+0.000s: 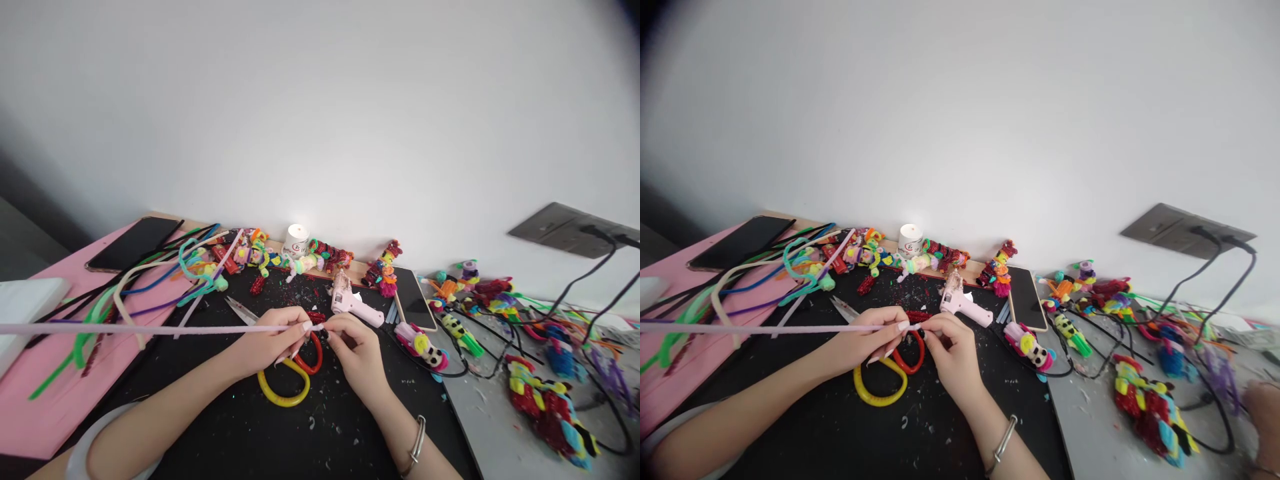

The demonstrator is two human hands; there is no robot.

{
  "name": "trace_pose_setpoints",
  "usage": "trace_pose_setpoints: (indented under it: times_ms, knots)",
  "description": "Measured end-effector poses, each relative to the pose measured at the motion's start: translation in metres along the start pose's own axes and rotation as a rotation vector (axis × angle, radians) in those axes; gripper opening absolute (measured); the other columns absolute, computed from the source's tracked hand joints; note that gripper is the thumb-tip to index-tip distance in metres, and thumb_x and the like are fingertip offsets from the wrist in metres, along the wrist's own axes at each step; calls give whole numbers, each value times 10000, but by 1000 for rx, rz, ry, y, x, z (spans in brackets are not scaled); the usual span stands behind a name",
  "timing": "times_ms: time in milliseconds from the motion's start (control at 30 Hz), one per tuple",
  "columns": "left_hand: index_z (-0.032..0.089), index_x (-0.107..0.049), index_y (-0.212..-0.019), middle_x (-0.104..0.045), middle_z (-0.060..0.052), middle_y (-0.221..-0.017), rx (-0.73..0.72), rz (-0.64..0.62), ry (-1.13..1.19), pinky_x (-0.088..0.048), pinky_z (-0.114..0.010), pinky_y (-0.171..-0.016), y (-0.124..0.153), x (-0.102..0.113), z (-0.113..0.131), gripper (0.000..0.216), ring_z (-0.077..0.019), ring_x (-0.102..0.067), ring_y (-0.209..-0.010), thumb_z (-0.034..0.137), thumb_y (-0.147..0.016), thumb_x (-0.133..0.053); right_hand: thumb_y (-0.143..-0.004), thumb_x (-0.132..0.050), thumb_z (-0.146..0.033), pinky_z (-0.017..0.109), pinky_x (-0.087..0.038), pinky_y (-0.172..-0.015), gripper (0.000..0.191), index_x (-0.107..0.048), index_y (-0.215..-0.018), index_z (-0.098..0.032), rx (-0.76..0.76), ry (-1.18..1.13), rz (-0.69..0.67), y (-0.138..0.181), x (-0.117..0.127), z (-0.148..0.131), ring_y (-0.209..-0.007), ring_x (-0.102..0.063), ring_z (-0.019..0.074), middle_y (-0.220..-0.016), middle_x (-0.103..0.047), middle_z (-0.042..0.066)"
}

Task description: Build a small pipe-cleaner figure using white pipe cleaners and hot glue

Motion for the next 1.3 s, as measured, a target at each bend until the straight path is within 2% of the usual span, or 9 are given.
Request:
trace_pose_setpoints:
  times_ms: [300, 533, 800, 1000, 1300]
  knots:
    - [162, -496, -735, -458, 79, -513, 10, -3, 41, -248, -157, -370, -1, 0, -1, 289, -34, -342, -376, 409, -886, -488, -790, -622, -151, 254, -482, -669, 103, -704, -794, -214, -73, -154, 5, -2, -1, 8, -757, -607, 158, -808, -654, 23]
    - [169, -491, -725, -447, 80, -505, 13, 35, 15, -247, -165, -380, 0, 2, -1, 289, -44, -338, -384, 412, -879, -493, -813, -582, -150, 250, -457, -565, 132, -702, -781, -196, 7, 22, -39, -3, 0, -5, -666, -592, 155, -771, -660, 36]
    - [178, -487, -695, -456, 69, -514, -26, 67, -208, -295, -178, -426, 1, 5, 9, 277, -67, -389, -424, 358, -901, -439, -836, -544, -113, 265, -473, -610, 165, -691, -823, -189, 103, 165, -93, -1, -3, -12, -688, -599, 161, -778, -652, 43]
    - [174, -508, -702, -481, 54, -545, -70, 46, -419, -322, -198, -502, 3, 4, 20, 263, -90, -426, -499, 322, -901, -419, -859, -528, -124, 252, -451, -576, 169, -686, -851, -182, 133, 230, -143, 1, -8, -14, -645, -565, 147, -748, -615, 38]
    - [188, -493, -688, -455, 47, -594, -230, 64, -573, -300, -224, -553, 6, -1, 27, 232, -110, -413, -549, 256, -886, -392, -878, -473, -100, 265, -488, -645, 218, -666, -916, -194, 197, 297, -226, 7, -17, -14, -731, -601, 161, -824, -626, 56]
Point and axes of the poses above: each hand's wrist, its own y-axis away from the middle knuckle, its own x-axis out of the back of the hand, z = x × y, the point moved 8 cm from there along -y, towards the middle knuckle
